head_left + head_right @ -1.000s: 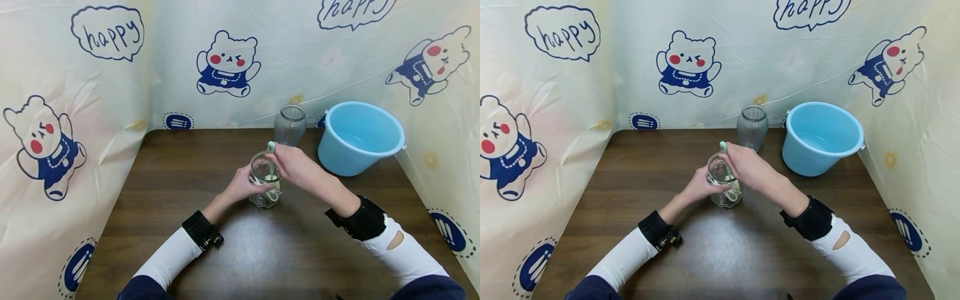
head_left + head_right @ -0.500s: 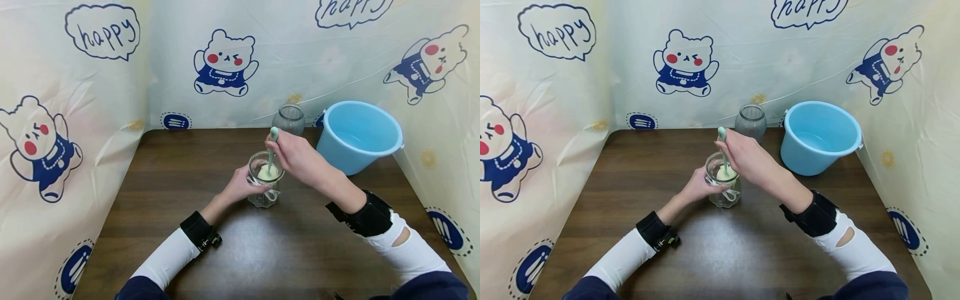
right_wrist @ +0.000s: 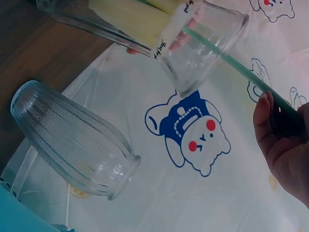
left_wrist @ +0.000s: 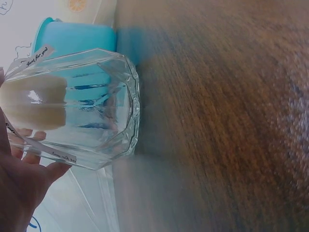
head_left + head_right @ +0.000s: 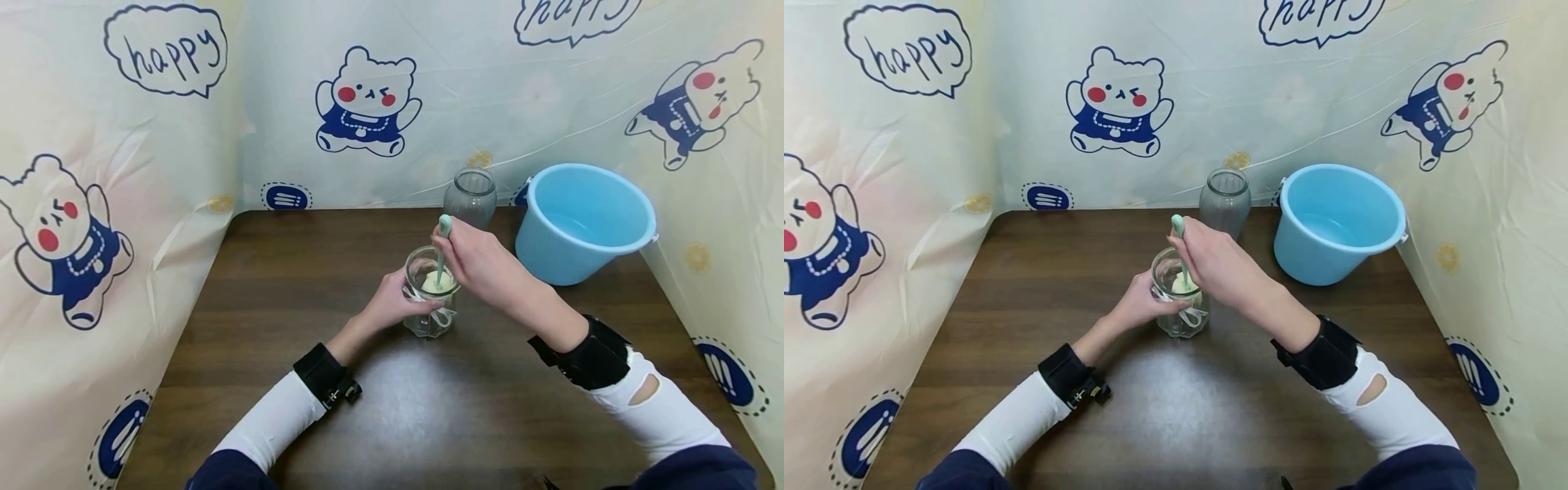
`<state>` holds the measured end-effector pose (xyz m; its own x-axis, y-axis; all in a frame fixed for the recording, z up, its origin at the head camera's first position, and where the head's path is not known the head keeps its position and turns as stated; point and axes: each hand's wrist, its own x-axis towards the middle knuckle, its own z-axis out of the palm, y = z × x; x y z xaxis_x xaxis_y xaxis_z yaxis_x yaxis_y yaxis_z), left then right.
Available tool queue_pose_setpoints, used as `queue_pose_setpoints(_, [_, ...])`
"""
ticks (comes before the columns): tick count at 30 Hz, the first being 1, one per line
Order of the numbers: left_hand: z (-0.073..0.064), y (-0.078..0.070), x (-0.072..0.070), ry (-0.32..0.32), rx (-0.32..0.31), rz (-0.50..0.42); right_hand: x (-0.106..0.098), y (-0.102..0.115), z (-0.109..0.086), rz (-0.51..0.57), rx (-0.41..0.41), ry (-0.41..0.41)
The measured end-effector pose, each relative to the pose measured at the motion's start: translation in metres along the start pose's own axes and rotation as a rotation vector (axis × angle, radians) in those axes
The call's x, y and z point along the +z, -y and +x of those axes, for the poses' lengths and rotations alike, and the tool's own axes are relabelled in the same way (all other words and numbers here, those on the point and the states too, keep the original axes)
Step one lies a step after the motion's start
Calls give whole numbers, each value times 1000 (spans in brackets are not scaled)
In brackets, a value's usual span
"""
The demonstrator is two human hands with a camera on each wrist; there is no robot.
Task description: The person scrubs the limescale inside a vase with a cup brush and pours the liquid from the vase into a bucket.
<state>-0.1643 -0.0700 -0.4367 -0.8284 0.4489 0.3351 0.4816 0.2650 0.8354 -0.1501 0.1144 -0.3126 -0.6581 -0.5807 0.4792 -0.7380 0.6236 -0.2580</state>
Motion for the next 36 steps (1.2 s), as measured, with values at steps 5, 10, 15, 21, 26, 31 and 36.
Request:
queue_pose_setpoints(5, [1, 11, 4, -2, -16, 3, -7, 1, 3, -5, -20, -46])
queue_pose_setpoints(10, [3, 33, 10, 0, -28, 6, -14, 3, 6, 10, -59, -135])
queue_pose_setpoints(15, [2, 36, 10, 2, -31, -5, -8, 2, 8, 31, -83, -177])
queue_pose_setpoints(21, [2, 35, 8, 13, -53, -14, 6, 2, 4, 45, -80, -147])
queue_pose_setpoints(26, [2, 36, 9, 10, -43, -12, 6, 0, 3, 66, -66, -155])
queue_pose_setpoints(31, [1, 38, 9, -11, -53, 21, -7, 1, 11, 118, -73, -245])
queue_pose_setpoints(36, [1, 39, 10, -11, -58, 21, -7, 1, 11, 130, -28, -284])
